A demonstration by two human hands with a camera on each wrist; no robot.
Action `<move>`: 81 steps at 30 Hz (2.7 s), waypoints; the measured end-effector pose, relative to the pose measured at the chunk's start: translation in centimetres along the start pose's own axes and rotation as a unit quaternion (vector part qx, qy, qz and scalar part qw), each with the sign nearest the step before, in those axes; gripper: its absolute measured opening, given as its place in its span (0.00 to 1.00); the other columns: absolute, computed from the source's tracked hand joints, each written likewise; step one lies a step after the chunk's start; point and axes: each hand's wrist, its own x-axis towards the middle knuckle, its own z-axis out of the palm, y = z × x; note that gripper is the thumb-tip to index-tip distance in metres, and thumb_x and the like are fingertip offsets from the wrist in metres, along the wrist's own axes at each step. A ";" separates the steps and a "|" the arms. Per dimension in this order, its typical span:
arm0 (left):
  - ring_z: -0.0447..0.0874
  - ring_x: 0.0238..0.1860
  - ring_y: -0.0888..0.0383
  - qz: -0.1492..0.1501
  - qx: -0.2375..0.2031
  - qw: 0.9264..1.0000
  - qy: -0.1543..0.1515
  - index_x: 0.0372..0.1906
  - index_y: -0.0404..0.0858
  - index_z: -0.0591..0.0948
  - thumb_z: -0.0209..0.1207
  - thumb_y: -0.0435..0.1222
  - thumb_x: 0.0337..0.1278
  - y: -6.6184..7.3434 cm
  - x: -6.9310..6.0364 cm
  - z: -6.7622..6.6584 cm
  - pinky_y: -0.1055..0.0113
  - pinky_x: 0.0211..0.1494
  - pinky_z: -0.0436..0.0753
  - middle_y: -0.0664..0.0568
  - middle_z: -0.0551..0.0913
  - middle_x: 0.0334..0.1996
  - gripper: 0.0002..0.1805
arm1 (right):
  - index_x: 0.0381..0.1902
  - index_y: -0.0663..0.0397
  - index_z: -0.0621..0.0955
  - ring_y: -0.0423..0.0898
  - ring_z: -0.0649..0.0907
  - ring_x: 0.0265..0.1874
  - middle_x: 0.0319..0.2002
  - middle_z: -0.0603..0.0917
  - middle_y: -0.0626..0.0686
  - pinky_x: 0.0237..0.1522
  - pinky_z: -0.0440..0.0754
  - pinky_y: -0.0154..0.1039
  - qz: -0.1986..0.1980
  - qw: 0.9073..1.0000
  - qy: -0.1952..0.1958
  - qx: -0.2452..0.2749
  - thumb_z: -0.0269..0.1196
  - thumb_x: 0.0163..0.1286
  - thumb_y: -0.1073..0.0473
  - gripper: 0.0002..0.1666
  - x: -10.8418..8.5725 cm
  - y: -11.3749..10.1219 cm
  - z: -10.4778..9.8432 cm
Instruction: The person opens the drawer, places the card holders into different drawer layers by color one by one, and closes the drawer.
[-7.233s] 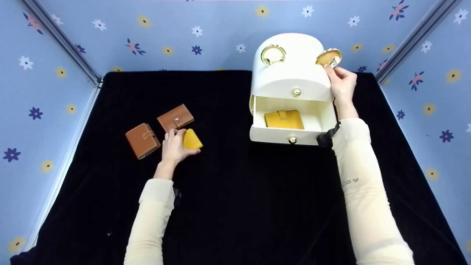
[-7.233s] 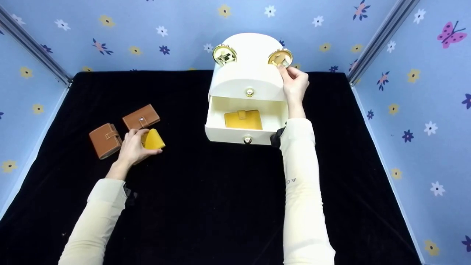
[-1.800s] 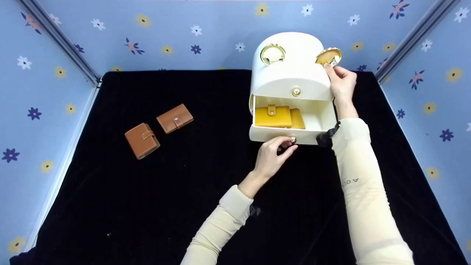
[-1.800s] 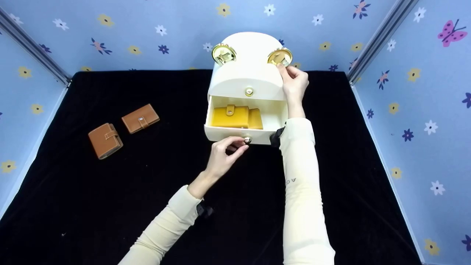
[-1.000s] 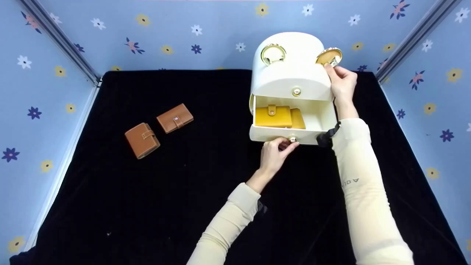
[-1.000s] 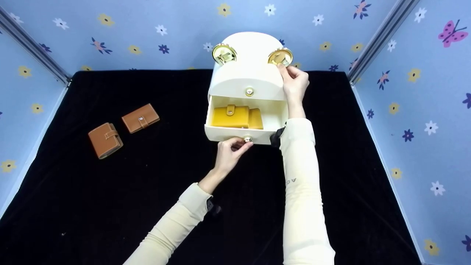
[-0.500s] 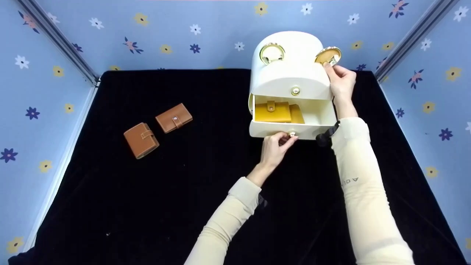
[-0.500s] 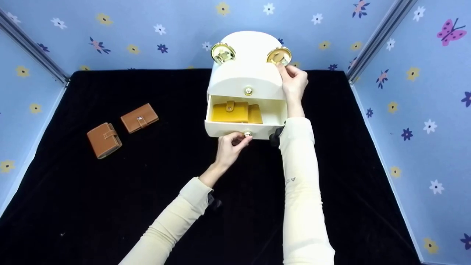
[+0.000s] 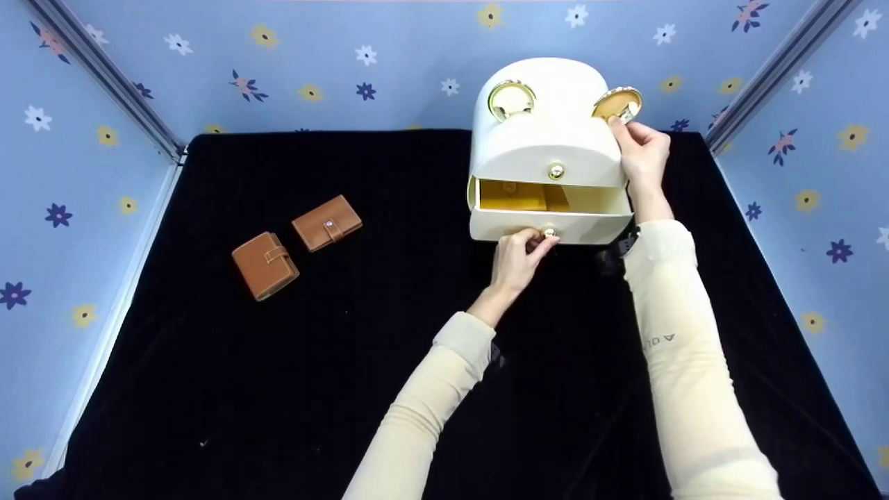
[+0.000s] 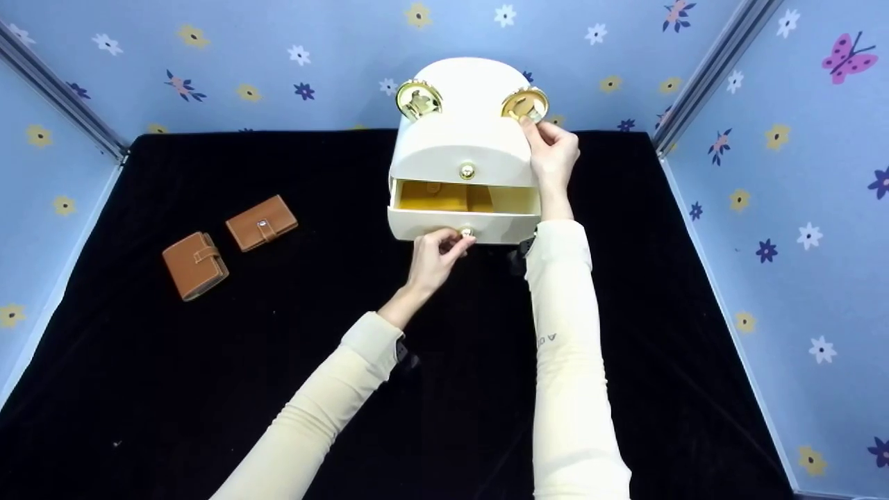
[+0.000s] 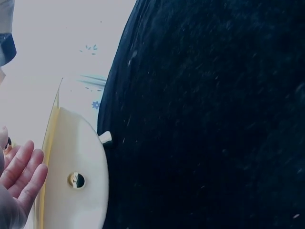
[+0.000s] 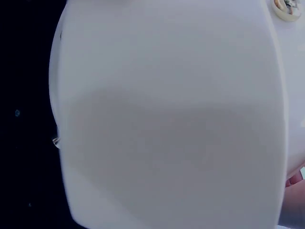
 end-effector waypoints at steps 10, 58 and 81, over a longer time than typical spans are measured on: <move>0.75 0.21 0.65 -0.041 0.022 0.999 -0.017 0.21 0.37 0.81 0.59 0.46 0.49 -0.1 2.2 -0.1 0.77 0.27 0.72 0.54 0.80 0.19 0.15 | 0.30 0.53 0.86 0.37 0.77 0.21 0.22 0.81 0.44 0.27 0.73 0.28 0.000 1.000 0.000 0.001 0.68 0.51 0.53 0.11 -0.1 -0.2 0.0; 0.76 0.21 0.60 -0.158 0.138 0.975 -0.065 0.22 0.42 0.78 0.57 0.57 0.45 -2.4 3.3 0.9 0.68 0.27 0.75 0.58 0.78 0.19 0.22 | 0.27 0.53 0.86 0.37 0.76 0.19 0.21 0.81 0.43 0.25 0.72 0.28 -0.012 1.000 -0.003 0.010 0.67 0.51 0.54 0.09 -0.3 -0.2 -0.1; 0.80 0.30 0.49 -0.251 0.123 0.953 -0.114 0.24 0.38 0.77 0.50 0.55 0.54 -2.6 3.1 1.7 0.59 0.32 0.76 0.43 0.81 0.32 0.24 | 0.33 0.54 0.85 0.38 0.77 0.22 0.26 0.82 0.45 0.28 0.73 0.28 -0.003 1.000 0.001 -0.009 0.68 0.51 0.52 0.14 -0.2 -0.2 0.0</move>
